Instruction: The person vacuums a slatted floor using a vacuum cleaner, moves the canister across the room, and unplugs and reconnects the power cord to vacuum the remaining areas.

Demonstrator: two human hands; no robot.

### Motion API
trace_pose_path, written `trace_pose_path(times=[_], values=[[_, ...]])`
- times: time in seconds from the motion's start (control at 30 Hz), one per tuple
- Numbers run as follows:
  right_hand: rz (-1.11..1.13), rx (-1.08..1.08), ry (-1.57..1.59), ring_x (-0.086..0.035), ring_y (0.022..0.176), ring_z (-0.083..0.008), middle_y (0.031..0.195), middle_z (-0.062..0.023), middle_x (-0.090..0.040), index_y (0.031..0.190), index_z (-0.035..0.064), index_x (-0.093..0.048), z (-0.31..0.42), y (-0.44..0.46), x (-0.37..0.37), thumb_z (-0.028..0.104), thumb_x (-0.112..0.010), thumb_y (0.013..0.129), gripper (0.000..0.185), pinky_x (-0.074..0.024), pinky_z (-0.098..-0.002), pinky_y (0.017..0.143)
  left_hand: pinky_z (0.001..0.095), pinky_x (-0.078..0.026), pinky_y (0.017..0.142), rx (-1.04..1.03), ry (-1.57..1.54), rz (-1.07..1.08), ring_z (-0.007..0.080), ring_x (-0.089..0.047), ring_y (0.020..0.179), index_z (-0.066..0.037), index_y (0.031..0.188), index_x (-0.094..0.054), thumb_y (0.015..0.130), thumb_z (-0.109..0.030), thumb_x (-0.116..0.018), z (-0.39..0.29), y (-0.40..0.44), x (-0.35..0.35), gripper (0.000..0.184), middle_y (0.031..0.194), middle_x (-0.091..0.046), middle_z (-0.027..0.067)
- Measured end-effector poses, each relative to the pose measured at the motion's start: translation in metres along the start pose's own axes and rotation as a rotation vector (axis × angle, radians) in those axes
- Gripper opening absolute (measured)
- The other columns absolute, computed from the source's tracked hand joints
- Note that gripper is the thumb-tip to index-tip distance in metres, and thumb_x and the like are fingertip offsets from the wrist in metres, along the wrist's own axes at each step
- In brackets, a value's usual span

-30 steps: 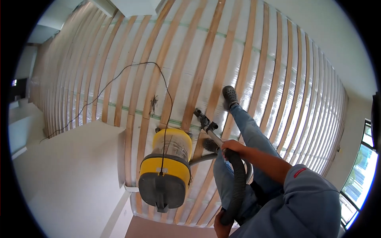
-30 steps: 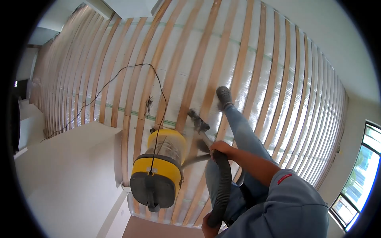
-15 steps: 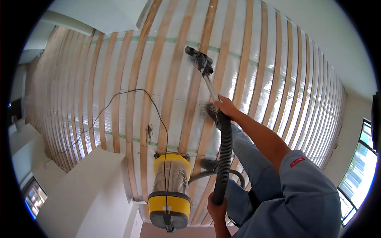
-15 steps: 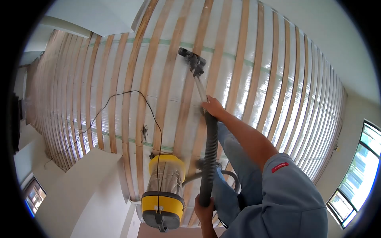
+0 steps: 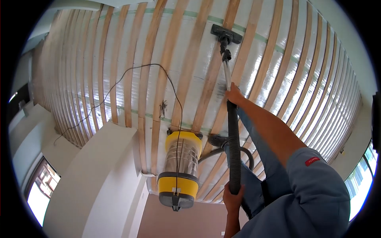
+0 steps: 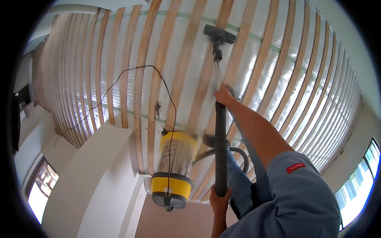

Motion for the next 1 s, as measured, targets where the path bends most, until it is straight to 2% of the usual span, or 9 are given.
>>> trace_pose_path(times=[0.03,0.07,0.13,0.27,0.33,0.57,0.67,0.73,1.0], values=[[-0.006,0.038,-0.105,-0.061,0.105,-0.0490,0.108,-0.0381,-0.061,0.143,-0.0093,-0.022,0.005,-0.026,-0.012,0.030,-0.060,0.086,0.079,-0.0479,-0.0514,0.092,0.0408,-0.053,0.084,0.049,0.031,0.010,0.0311,-0.069,0.094,-0.001,0.121,-0.060,0.077,-0.034,-0.082,0.024,-0.007,0.001,0.059,0.104,-0.070,0.0184],[-0.016,0.042,-0.105,-0.061,0.105,-0.0490,0.108,-0.0381,-0.061,0.143,-0.0093,-0.022,-0.007,-0.036,-0.027,0.030,-0.060,0.086,0.079,-0.0479,-0.0514,0.092,0.0408,-0.053,0.084,0.039,0.028,0.013,0.0311,-0.069,0.094,-0.001,0.121,-0.060,0.077,-0.034,-0.082,0.035,-0.015,0.004,0.059,0.104,-0.070,0.0184],[-0.015,0.032,-0.277,-0.064,0.099,-0.0481,0.109,-0.0390,-0.061,0.151,-0.0076,-0.010,-0.045,-0.045,-0.077,0.032,-0.058,0.090,0.087,-0.0504,-0.0525,0.084,0.0400,-0.053,0.084,0.134,0.012,0.009,0.0309,-0.069,0.093,-0.001,0.120,-0.060,0.078,-0.034,-0.082,0.067,-0.034,0.015,0.058,0.103,-0.070,0.0180],[-0.003,-0.004,-0.221,-0.063,0.099,-0.0498,0.108,-0.0388,-0.061,0.151,-0.0081,-0.006,-0.061,-0.106,-0.137,0.032,-0.058,0.089,0.090,-0.0494,-0.0530,0.086,0.0400,-0.053,0.084,0.206,0.058,-0.016,0.0297,-0.069,0.094,0.000,0.120,-0.059,0.079,-0.034,-0.081,0.141,-0.063,0.032,0.058,0.103,-0.070,0.0180],[0.062,-0.058,-0.205,-0.061,0.105,-0.0483,0.111,-0.0352,-0.062,0.151,-0.0094,-0.005,-0.072,-0.137,-0.166,0.031,-0.055,0.087,0.090,-0.0473,-0.0501,0.092,0.0401,-0.052,0.084,0.198,0.047,-0.012,0.0299,-0.068,0.093,0.001,0.120,-0.058,0.079,-0.034,-0.081,0.183,-0.071,0.037,0.058,0.103,-0.070,0.0186],[0.076,0.010,-0.224,-0.065,0.089,-0.0461,0.098,-0.0349,-0.065,0.151,-0.0110,-0.003,-0.148,-0.242,-0.289,0.031,-0.060,0.087,0.095,-0.0518,-0.0505,0.080,0.0402,-0.053,0.084,0.308,-0.055,-0.031,0.0307,-0.068,0.092,0.000,0.120,-0.057,0.078,-0.031,-0.082,0.335,-0.127,0.071,0.057,0.102,-0.070,0.0192],[0.119,-0.016,-0.281,-0.066,0.081,-0.0461,0.088,-0.0317,-0.067,0.150,-0.0131,-0.001,-0.201,-0.288,-0.359,0.033,-0.059,0.086,0.097,-0.0528,-0.0504,0.075,0.0404,-0.053,0.084,0.325,-0.042,-0.035,0.0306,-0.068,0.092,0.000,0.119,-0.057,0.077,-0.031,-0.083,0.354,-0.157,0.084,0.059,0.103,-0.069,0.0194],[0.254,-0.052,-0.331,-0.066,0.085,-0.0457,0.091,-0.0321,-0.067,0.149,-0.0130,-0.003,-0.219,-0.333,-0.385,0.033,-0.059,0.086,0.097,-0.0525,-0.0521,0.078,0.0405,-0.053,0.084,0.330,-0.051,-0.020,0.0307,-0.068,0.092,0.000,0.119,-0.057,0.076,-0.031,-0.083,0.371,-0.174,0.089,0.059,0.103,-0.069,0.0193],[0.421,-0.143,-0.360,-0.066,0.092,-0.0476,0.096,-0.0330,-0.067,0.139,-0.0148,-0.020,-0.259,-0.421,-0.414,0.035,-0.067,0.082,0.090,-0.0530,-0.0526,0.081,0.0410,-0.052,0.085,0.221,-0.013,-0.004,0.0311,-0.068,0.094,-0.002,0.120,-0.058,0.075,-0.030,-0.083,0.382,-0.154,0.104,0.059,0.104,-0.069,0.0189]])
Point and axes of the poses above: each hand's wrist, its own y-axis towards the middle knuckle, its own x-axis out of the back of the hand, z = x × y, the point moved 9 cm from there along y, towards the middle knuckle
